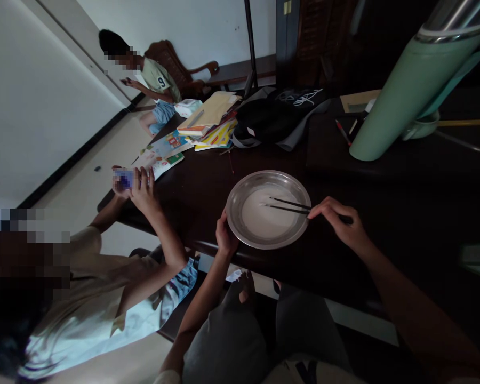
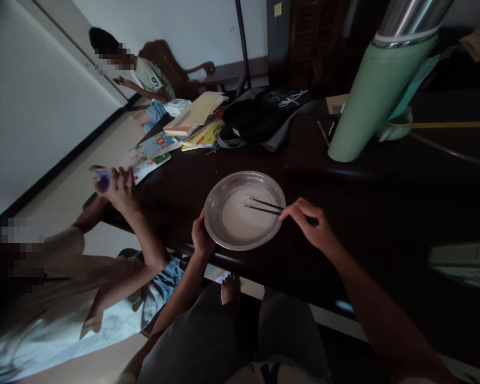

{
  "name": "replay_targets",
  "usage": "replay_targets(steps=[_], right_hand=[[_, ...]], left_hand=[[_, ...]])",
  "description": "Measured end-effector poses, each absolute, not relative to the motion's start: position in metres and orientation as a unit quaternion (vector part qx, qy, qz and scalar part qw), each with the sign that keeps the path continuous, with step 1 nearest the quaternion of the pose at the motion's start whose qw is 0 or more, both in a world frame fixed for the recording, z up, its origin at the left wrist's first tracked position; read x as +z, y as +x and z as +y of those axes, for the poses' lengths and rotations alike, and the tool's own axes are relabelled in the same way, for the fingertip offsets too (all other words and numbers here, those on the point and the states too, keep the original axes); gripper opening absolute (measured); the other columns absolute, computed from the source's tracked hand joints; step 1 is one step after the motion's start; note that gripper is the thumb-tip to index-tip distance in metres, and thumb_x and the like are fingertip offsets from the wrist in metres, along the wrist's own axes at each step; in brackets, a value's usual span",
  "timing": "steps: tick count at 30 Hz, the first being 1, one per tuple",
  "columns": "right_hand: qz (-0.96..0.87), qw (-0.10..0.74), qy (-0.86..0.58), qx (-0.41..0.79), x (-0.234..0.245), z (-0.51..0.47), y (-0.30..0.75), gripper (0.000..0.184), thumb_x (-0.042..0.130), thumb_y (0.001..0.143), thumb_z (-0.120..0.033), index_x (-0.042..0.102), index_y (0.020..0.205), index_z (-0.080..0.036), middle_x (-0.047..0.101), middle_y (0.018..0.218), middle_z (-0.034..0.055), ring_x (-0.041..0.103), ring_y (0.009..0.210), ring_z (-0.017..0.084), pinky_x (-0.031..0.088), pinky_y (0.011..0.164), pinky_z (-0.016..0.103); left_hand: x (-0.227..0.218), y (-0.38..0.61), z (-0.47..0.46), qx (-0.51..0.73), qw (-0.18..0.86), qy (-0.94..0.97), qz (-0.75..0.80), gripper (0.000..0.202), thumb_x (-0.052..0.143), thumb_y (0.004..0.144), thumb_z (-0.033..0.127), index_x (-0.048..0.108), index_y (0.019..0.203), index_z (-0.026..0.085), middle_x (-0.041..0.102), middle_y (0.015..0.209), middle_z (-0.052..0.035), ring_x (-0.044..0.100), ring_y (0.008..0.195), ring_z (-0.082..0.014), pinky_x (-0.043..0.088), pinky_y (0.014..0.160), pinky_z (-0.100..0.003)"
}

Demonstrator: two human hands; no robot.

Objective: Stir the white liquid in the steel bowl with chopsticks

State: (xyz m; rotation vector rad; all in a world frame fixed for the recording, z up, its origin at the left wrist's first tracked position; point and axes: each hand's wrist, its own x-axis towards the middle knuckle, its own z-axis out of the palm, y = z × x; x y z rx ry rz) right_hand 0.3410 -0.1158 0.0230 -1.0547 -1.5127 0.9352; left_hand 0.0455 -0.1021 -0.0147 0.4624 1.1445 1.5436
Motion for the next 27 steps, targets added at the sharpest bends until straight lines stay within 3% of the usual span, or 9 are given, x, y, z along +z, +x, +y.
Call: replay_targets(steps=[4, 9, 14, 20, 24, 27], right_hand=[[-0.598, 0.542, -0.422, 0.412, 0.0219, -0.1153, 0.3428, 0.042, 0.051, 0.099, -0.047, 0.072, 0.068, -0.028, 0.066, 0.063, 0.0017, 0.061, 0.067, 0.020, 0.048, 0.072, 0.039], [-0.645, 0.475, -0.423, 0.424, 0.0214, -0.1156, 0.3404, 0.034, 0.055, 0.098, -0.048, 0.078, 0.081, -0.029, 0.075, 0.084, 0.0025, 0.067, 0.083, 0.020, 0.051, 0.083, 0.039], [-0.584, 0.540, -0.432, 0.425, 0.0220, -0.1152, 0.3438, 0.045, 0.051, 0.098, -0.051, 0.072, 0.066, -0.028, 0.068, 0.064, 0.0023, 0.063, 0.067, 0.021, 0.050, 0.074, 0.040], [-0.624, 0.470, -0.446, 0.436, 0.0218, -0.1158, 0.3407, 0.033, 0.056, 0.097, -0.048, 0.078, 0.082, -0.029, 0.076, 0.086, 0.0020, 0.069, 0.086, 0.021, 0.051, 0.088, 0.038], [-0.563, 0.551, -0.463, 0.407, 0.0208, -0.1142, 0.3432, 0.041, 0.053, 0.098, -0.050, 0.073, 0.069, -0.028, 0.071, 0.068, 0.0022, 0.065, 0.072, 0.021, 0.052, 0.078, 0.040], [-0.579, 0.528, -0.440, 0.439, 0.0206, -0.1147, 0.3420, 0.040, 0.054, 0.097, -0.051, 0.074, 0.072, -0.028, 0.071, 0.068, 0.0018, 0.066, 0.072, 0.021, 0.053, 0.079, 0.039]], left_hand=[[-0.0147, 0.0457, -0.1015, 0.644, 0.545, 0.208, 0.495, 0.027, 0.065, 0.073, 0.041, 0.073, 0.089, 0.022, 0.076, 0.092, -0.0052, 0.069, 0.106, -0.0280, 0.051, 0.097, -0.036], [-0.0149, 0.0461, -0.1018, 0.656, 0.549, 0.202, 0.477, 0.022, 0.064, 0.073, 0.038, 0.073, 0.086, 0.023, 0.076, 0.092, -0.0041, 0.068, 0.109, -0.0275, 0.052, 0.098, -0.036], [-0.0160, 0.0457, -0.1020, 0.647, 0.543, 0.205, 0.494, 0.024, 0.063, 0.075, 0.040, 0.074, 0.088, 0.024, 0.076, 0.094, -0.0043, 0.068, 0.110, -0.0267, 0.052, 0.098, -0.036], [-0.0161, 0.0456, -0.1011, 0.654, 0.550, 0.191, 0.483, 0.021, 0.065, 0.073, 0.038, 0.073, 0.085, 0.024, 0.076, 0.091, -0.0037, 0.069, 0.105, -0.0259, 0.053, 0.095, -0.035], [-0.0139, 0.0463, -0.1015, 0.645, 0.546, 0.203, 0.494, 0.024, 0.066, 0.073, 0.042, 0.073, 0.087, 0.024, 0.075, 0.091, -0.0042, 0.068, 0.105, -0.0263, 0.051, 0.097, -0.036], [-0.0131, 0.0467, -0.1017, 0.643, 0.541, 0.208, 0.501, 0.025, 0.065, 0.075, 0.044, 0.074, 0.087, 0.024, 0.075, 0.088, -0.0039, 0.068, 0.105, -0.0263, 0.051, 0.097, -0.036]])
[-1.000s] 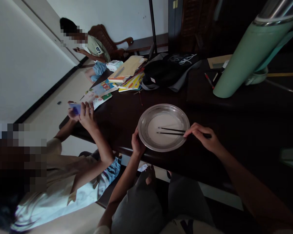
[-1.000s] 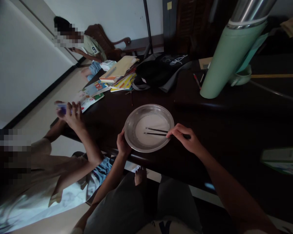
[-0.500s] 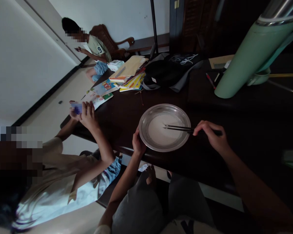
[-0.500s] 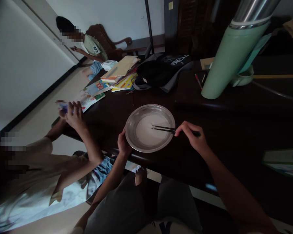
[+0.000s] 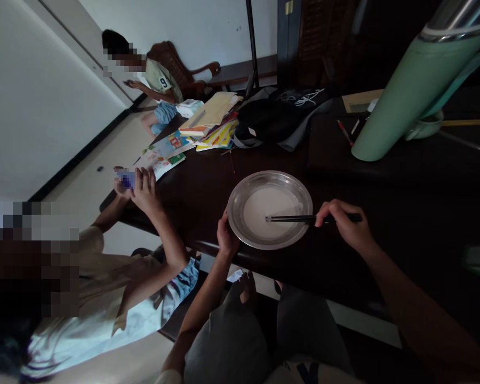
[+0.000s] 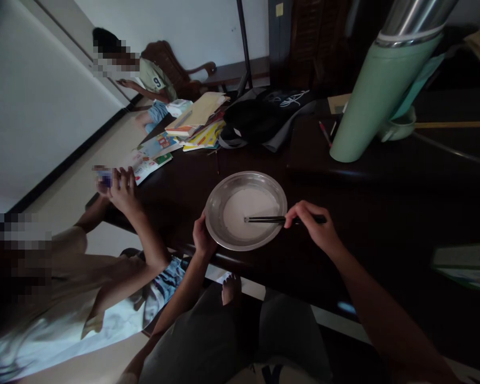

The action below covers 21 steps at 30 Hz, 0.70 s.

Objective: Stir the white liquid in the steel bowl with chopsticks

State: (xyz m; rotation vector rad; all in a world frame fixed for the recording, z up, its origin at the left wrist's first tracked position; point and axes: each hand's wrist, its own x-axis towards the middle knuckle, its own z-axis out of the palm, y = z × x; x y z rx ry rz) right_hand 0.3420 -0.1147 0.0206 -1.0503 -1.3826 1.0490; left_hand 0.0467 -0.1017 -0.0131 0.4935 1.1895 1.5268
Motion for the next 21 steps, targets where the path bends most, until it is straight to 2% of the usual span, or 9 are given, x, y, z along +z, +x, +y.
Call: replay_targets(steps=[2, 4, 7, 9, 14, 18, 21], right_hand=[[-0.609, 0.491, -0.435, 0.446, 0.0212, -0.1151, 0.3404, 0.036, 0.056, 0.096, -0.051, 0.077, 0.079, -0.028, 0.075, 0.078, 0.0019, 0.069, 0.080, 0.021, 0.053, 0.085, 0.038], [-0.610, 0.490, -0.450, 0.430, 0.0218, -0.1148, 0.3397, 0.035, 0.056, 0.096, -0.051, 0.078, 0.081, -0.028, 0.077, 0.083, 0.0021, 0.070, 0.085, 0.021, 0.053, 0.088, 0.038], [-0.565, 0.548, -0.464, 0.407, 0.0222, -0.1143, 0.3400, 0.041, 0.054, 0.098, -0.051, 0.074, 0.071, -0.028, 0.073, 0.071, 0.0014, 0.067, 0.075, 0.021, 0.052, 0.081, 0.038], [-0.562, 0.556, -0.450, 0.416, 0.0224, -0.1148, 0.3396, 0.043, 0.053, 0.098, -0.050, 0.073, 0.068, -0.028, 0.070, 0.066, 0.0008, 0.065, 0.070, 0.020, 0.052, 0.078, 0.038], [-0.615, 0.484, -0.456, 0.424, 0.0228, -0.1155, 0.3390, 0.034, 0.056, 0.097, -0.049, 0.078, 0.080, -0.029, 0.076, 0.084, 0.0019, 0.069, 0.086, 0.021, 0.051, 0.089, 0.037], [-0.559, 0.552, -0.474, 0.397, 0.0206, -0.1137, 0.3408, 0.041, 0.053, 0.098, -0.050, 0.074, 0.070, -0.028, 0.072, 0.071, 0.0014, 0.067, 0.074, 0.020, 0.051, 0.081, 0.038], [-0.571, 0.540, -0.451, 0.423, 0.0205, -0.1139, 0.3392, 0.040, 0.054, 0.097, -0.051, 0.074, 0.071, -0.028, 0.071, 0.067, 0.0010, 0.067, 0.072, 0.020, 0.052, 0.079, 0.038]], left_hand=[[-0.0135, 0.0467, -0.1016, 0.645, 0.539, 0.204, 0.502, 0.024, 0.066, 0.075, 0.044, 0.074, 0.086, 0.024, 0.075, 0.087, -0.0041, 0.069, 0.104, -0.0264, 0.052, 0.096, -0.036], [-0.0145, 0.0463, -0.1015, 0.647, 0.541, 0.195, 0.501, 0.023, 0.066, 0.075, 0.042, 0.074, 0.086, 0.024, 0.076, 0.088, -0.0044, 0.070, 0.101, -0.0264, 0.053, 0.093, -0.036], [-0.0159, 0.0457, -0.1016, 0.650, 0.553, 0.186, 0.486, 0.021, 0.064, 0.075, 0.039, 0.074, 0.086, 0.024, 0.076, 0.091, -0.0041, 0.070, 0.099, -0.0258, 0.054, 0.092, -0.035], [-0.0162, 0.0455, -0.1018, 0.652, 0.560, 0.188, 0.476, 0.021, 0.064, 0.074, 0.037, 0.074, 0.087, 0.024, 0.076, 0.092, -0.0036, 0.070, 0.100, -0.0256, 0.054, 0.093, -0.035], [-0.0152, 0.0457, -0.1022, 0.650, 0.551, 0.203, 0.482, 0.022, 0.063, 0.076, 0.039, 0.073, 0.088, 0.024, 0.076, 0.096, -0.0044, 0.068, 0.108, -0.0274, 0.052, 0.098, -0.037], [-0.0163, 0.0451, -0.1018, 0.655, 0.555, 0.199, 0.473, 0.021, 0.066, 0.074, 0.039, 0.073, 0.088, 0.024, 0.076, 0.094, -0.0051, 0.068, 0.109, -0.0277, 0.052, 0.098, -0.037], [-0.0177, 0.0447, -0.1014, 0.656, 0.560, 0.197, 0.467, 0.021, 0.067, 0.074, 0.038, 0.072, 0.087, 0.023, 0.076, 0.094, -0.0046, 0.069, 0.107, -0.0271, 0.052, 0.098, -0.036]])
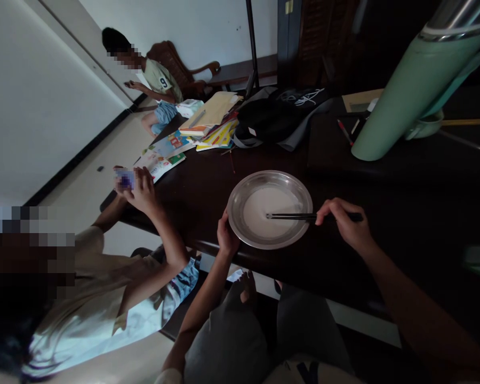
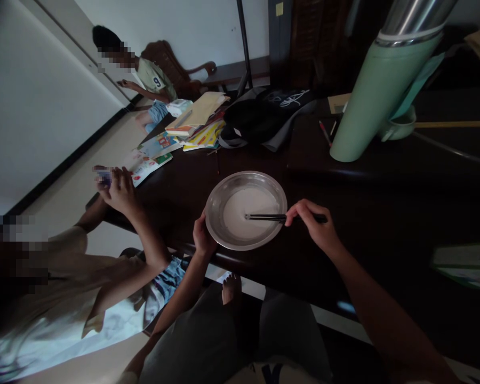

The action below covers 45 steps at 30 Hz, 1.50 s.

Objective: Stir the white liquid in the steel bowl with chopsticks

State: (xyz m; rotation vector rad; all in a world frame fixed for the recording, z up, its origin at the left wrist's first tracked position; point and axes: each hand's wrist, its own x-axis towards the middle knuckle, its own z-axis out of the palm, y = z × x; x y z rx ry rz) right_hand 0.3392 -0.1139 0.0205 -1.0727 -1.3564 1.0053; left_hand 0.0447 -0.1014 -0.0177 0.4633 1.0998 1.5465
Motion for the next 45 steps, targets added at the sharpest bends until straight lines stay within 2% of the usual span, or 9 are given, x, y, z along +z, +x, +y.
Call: replay_targets(steps=[4, 9, 13, 17, 24, 29, 35, 40, 45], right_hand=[[-0.609, 0.492, -0.466, 0.412, 0.0222, -0.1135, 0.3382, 0.037, 0.055, 0.096, -0.052, 0.078, 0.080, -0.028, 0.078, 0.086, 0.0019, 0.071, 0.088, 0.021, 0.052, 0.090, 0.037], [-0.566, 0.548, -0.473, 0.394, 0.0199, -0.1119, 0.3400, 0.042, 0.052, 0.098, -0.051, 0.074, 0.071, -0.028, 0.074, 0.070, 0.0000, 0.069, 0.074, 0.020, 0.054, 0.082, 0.037], [-0.618, 0.490, -0.456, 0.412, 0.0204, -0.1127, 0.3387, 0.035, 0.057, 0.096, -0.052, 0.078, 0.080, -0.029, 0.078, 0.083, 0.0016, 0.072, 0.085, 0.022, 0.054, 0.085, 0.039], [-0.581, 0.533, -0.492, 0.368, 0.0211, -0.1120, 0.3409, 0.039, 0.053, 0.098, -0.051, 0.077, 0.075, -0.030, 0.077, 0.080, 0.0011, 0.071, 0.083, 0.021, 0.054, 0.085, 0.039], [-0.622, 0.488, -0.458, 0.405, 0.0200, -0.1142, 0.3376, 0.033, 0.057, 0.097, -0.049, 0.079, 0.082, -0.030, 0.078, 0.086, 0.0012, 0.072, 0.088, 0.021, 0.054, 0.088, 0.037], [-0.565, 0.555, -0.483, 0.374, 0.0185, -0.1120, 0.3410, 0.040, 0.052, 0.099, -0.047, 0.075, 0.072, -0.029, 0.078, 0.077, -0.0002, 0.072, 0.080, 0.021, 0.054, 0.086, 0.039], [-0.616, 0.503, -0.440, 0.417, 0.0178, -0.1134, 0.3396, 0.032, 0.059, 0.095, -0.048, 0.078, 0.078, -0.029, 0.079, 0.084, 0.0007, 0.073, 0.086, 0.021, 0.055, 0.088, 0.039], [-0.554, 0.571, -0.461, 0.394, 0.0165, -0.1127, 0.3406, 0.040, 0.055, 0.098, -0.047, 0.071, 0.067, -0.026, 0.077, 0.073, 0.0003, 0.072, 0.075, 0.019, 0.055, 0.084, 0.039], [-0.611, 0.515, -0.425, 0.424, 0.0189, -0.1141, 0.3376, 0.034, 0.061, 0.095, -0.048, 0.074, 0.072, -0.027, 0.080, 0.082, 0.0016, 0.073, 0.082, 0.020, 0.055, 0.084, 0.038]], left_hand=[[-0.0189, 0.0447, -0.1012, 0.663, 0.563, 0.185, 0.457, 0.020, 0.067, 0.073, 0.037, 0.072, 0.087, 0.022, 0.076, 0.091, -0.0036, 0.070, 0.103, -0.0257, 0.053, 0.095, -0.035], [-0.0190, 0.0446, -0.1014, 0.662, 0.564, 0.184, 0.458, 0.022, 0.067, 0.072, 0.035, 0.074, 0.088, 0.022, 0.075, 0.088, -0.0027, 0.071, 0.094, -0.0243, 0.054, 0.091, -0.033], [-0.0185, 0.0451, -0.1008, 0.665, 0.566, 0.182, 0.453, 0.022, 0.068, 0.071, 0.036, 0.074, 0.087, 0.023, 0.076, 0.087, -0.0026, 0.071, 0.091, -0.0237, 0.054, 0.088, -0.033], [-0.0179, 0.0458, -0.1006, 0.669, 0.562, 0.181, 0.451, 0.021, 0.067, 0.071, 0.035, 0.074, 0.086, 0.023, 0.076, 0.087, -0.0023, 0.070, 0.088, -0.0224, 0.054, 0.088, -0.032], [-0.0178, 0.0447, -0.1010, 0.668, 0.570, 0.172, 0.446, 0.017, 0.066, 0.073, 0.032, 0.074, 0.084, 0.023, 0.075, 0.085, -0.0019, 0.070, 0.092, -0.0233, 0.054, 0.091, -0.033], [-0.0207, 0.0437, -0.1001, 0.667, 0.568, 0.170, 0.450, 0.017, 0.066, 0.073, 0.034, 0.074, 0.084, 0.023, 0.076, 0.089, -0.0026, 0.071, 0.094, -0.0238, 0.053, 0.093, -0.034], [-0.0198, 0.0452, -0.1002, 0.664, 0.558, 0.176, 0.466, 0.018, 0.068, 0.072, 0.038, 0.072, 0.081, 0.023, 0.076, 0.088, -0.0033, 0.071, 0.097, -0.0249, 0.054, 0.094, -0.035], [-0.0182, 0.0454, -0.1005, 0.663, 0.559, 0.179, 0.464, 0.018, 0.068, 0.071, 0.036, 0.073, 0.082, 0.023, 0.077, 0.088, -0.0033, 0.071, 0.094, -0.0244, 0.055, 0.092, -0.034], [-0.0182, 0.0451, -0.1009, 0.662, 0.555, 0.173, 0.472, 0.021, 0.066, 0.073, 0.037, 0.074, 0.086, 0.023, 0.077, 0.091, -0.0031, 0.071, 0.099, -0.0249, 0.053, 0.096, -0.035]])
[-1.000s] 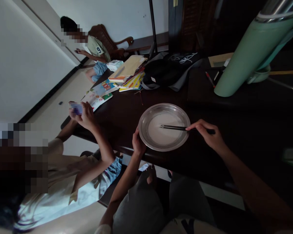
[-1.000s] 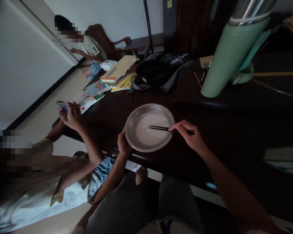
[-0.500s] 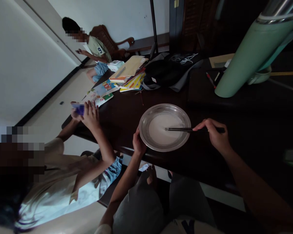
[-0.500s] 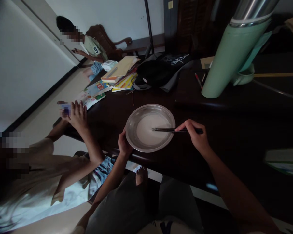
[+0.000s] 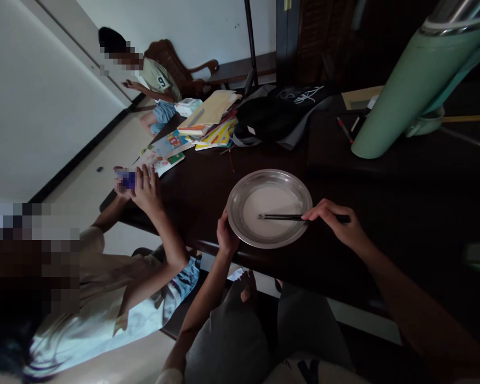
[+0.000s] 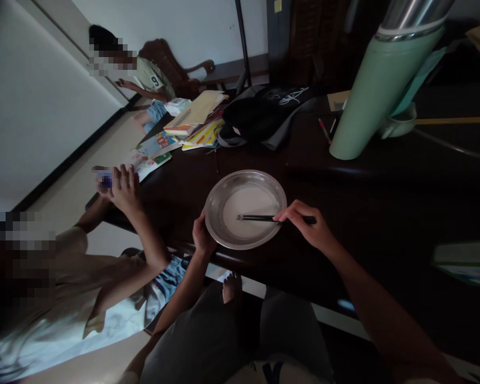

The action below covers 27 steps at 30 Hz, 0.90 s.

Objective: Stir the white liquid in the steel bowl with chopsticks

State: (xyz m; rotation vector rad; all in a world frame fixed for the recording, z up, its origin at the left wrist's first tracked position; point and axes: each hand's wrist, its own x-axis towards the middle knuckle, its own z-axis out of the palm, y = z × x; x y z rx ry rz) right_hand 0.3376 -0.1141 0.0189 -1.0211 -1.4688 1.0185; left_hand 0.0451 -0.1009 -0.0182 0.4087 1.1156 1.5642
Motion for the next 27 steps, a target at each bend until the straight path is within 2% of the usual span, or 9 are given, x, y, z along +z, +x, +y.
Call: replay_targets(steps=[2, 6, 8, 11, 13, 16, 18, 23, 27], right_hand=[[-0.613, 0.524, -0.439, 0.396, 0.0195, -0.1136, 0.3391, 0.033, 0.061, 0.094, -0.048, 0.075, 0.073, -0.027, 0.080, 0.084, 0.0022, 0.072, 0.085, 0.021, 0.054, 0.086, 0.039], [-0.544, 0.587, -0.459, 0.386, 0.0196, -0.1126, 0.3419, 0.043, 0.053, 0.099, -0.046, 0.067, 0.064, -0.026, 0.074, 0.069, 0.0004, 0.069, 0.070, 0.019, 0.053, 0.078, 0.038], [-0.561, 0.570, -0.442, 0.406, 0.0201, -0.1132, 0.3400, 0.042, 0.054, 0.098, -0.046, 0.068, 0.064, -0.026, 0.074, 0.068, 0.0008, 0.069, 0.069, 0.020, 0.054, 0.076, 0.039], [-0.634, 0.512, -0.423, 0.396, 0.0207, -0.1141, 0.3372, 0.034, 0.059, 0.096, -0.047, 0.074, 0.071, -0.028, 0.079, 0.082, 0.0022, 0.070, 0.081, 0.022, 0.055, 0.082, 0.041], [-0.640, 0.517, -0.436, 0.365, 0.0202, -0.1140, 0.3385, 0.033, 0.060, 0.095, -0.047, 0.074, 0.072, -0.029, 0.080, 0.085, 0.0022, 0.069, 0.084, 0.023, 0.054, 0.085, 0.043], [-0.573, 0.574, -0.462, 0.358, 0.0189, -0.1136, 0.3418, 0.041, 0.055, 0.097, -0.048, 0.069, 0.065, -0.027, 0.075, 0.072, 0.0019, 0.069, 0.073, 0.022, 0.054, 0.080, 0.042], [-0.557, 0.582, -0.451, 0.385, 0.0191, -0.1139, 0.3412, 0.044, 0.052, 0.098, -0.049, 0.066, 0.063, -0.026, 0.072, 0.066, 0.0017, 0.068, 0.068, 0.021, 0.054, 0.075, 0.041], [-0.653, 0.507, -0.425, 0.370, 0.0225, -0.1138, 0.3366, 0.032, 0.062, 0.093, -0.049, 0.075, 0.073, -0.029, 0.080, 0.085, 0.0027, 0.070, 0.084, 0.023, 0.054, 0.082, 0.042], [-0.567, 0.590, -0.461, 0.344, 0.0213, -0.1130, 0.3411, 0.043, 0.054, 0.097, -0.050, 0.069, 0.064, -0.028, 0.075, 0.070, 0.0030, 0.068, 0.071, 0.022, 0.053, 0.076, 0.043]], left_hand=[[-0.0180, 0.0454, -0.1009, 0.659, 0.550, 0.180, 0.480, 0.021, 0.065, 0.075, 0.038, 0.073, 0.086, 0.023, 0.077, 0.090, -0.0032, 0.070, 0.102, -0.0255, 0.052, 0.097, -0.035], [-0.0176, 0.0457, -0.1008, 0.657, 0.555, 0.187, 0.475, 0.019, 0.065, 0.074, 0.038, 0.072, 0.085, 0.023, 0.076, 0.091, -0.0033, 0.070, 0.104, -0.0266, 0.052, 0.097, -0.036], [-0.0175, 0.0455, -0.1008, 0.660, 0.562, 0.183, 0.463, 0.019, 0.066, 0.073, 0.037, 0.073, 0.085, 0.023, 0.077, 0.092, -0.0035, 0.070, 0.104, -0.0263, 0.052, 0.097, -0.035], [-0.0171, 0.0455, -0.1009, 0.660, 0.557, 0.186, 0.468, 0.020, 0.067, 0.074, 0.038, 0.073, 0.085, 0.023, 0.076, 0.090, -0.0038, 0.070, 0.103, -0.0261, 0.053, 0.096, -0.035], [-0.0167, 0.0459, -0.1010, 0.656, 0.547, 0.192, 0.483, 0.022, 0.066, 0.075, 0.040, 0.073, 0.086, 0.023, 0.076, 0.088, -0.0041, 0.070, 0.101, -0.0263, 0.053, 0.094, -0.035], [-0.0161, 0.0466, -0.1011, 0.653, 0.539, 0.197, 0.493, 0.024, 0.066, 0.075, 0.043, 0.074, 0.086, 0.023, 0.076, 0.089, -0.0045, 0.070, 0.100, -0.0265, 0.053, 0.093, -0.035], [-0.0159, 0.0466, -0.1012, 0.652, 0.543, 0.196, 0.492, 0.023, 0.066, 0.075, 0.042, 0.074, 0.086, 0.023, 0.076, 0.090, -0.0047, 0.070, 0.101, -0.0268, 0.053, 0.094, -0.035], [-0.0157, 0.0462, -0.1011, 0.659, 0.553, 0.182, 0.476, 0.020, 0.066, 0.073, 0.036, 0.075, 0.085, 0.023, 0.077, 0.090, -0.0041, 0.070, 0.099, -0.0256, 0.054, 0.093, -0.035], [-0.0149, 0.0467, -0.1009, 0.662, 0.558, 0.179, 0.466, 0.018, 0.066, 0.073, 0.036, 0.074, 0.083, 0.023, 0.076, 0.090, -0.0033, 0.070, 0.100, -0.0247, 0.052, 0.096, -0.034]])
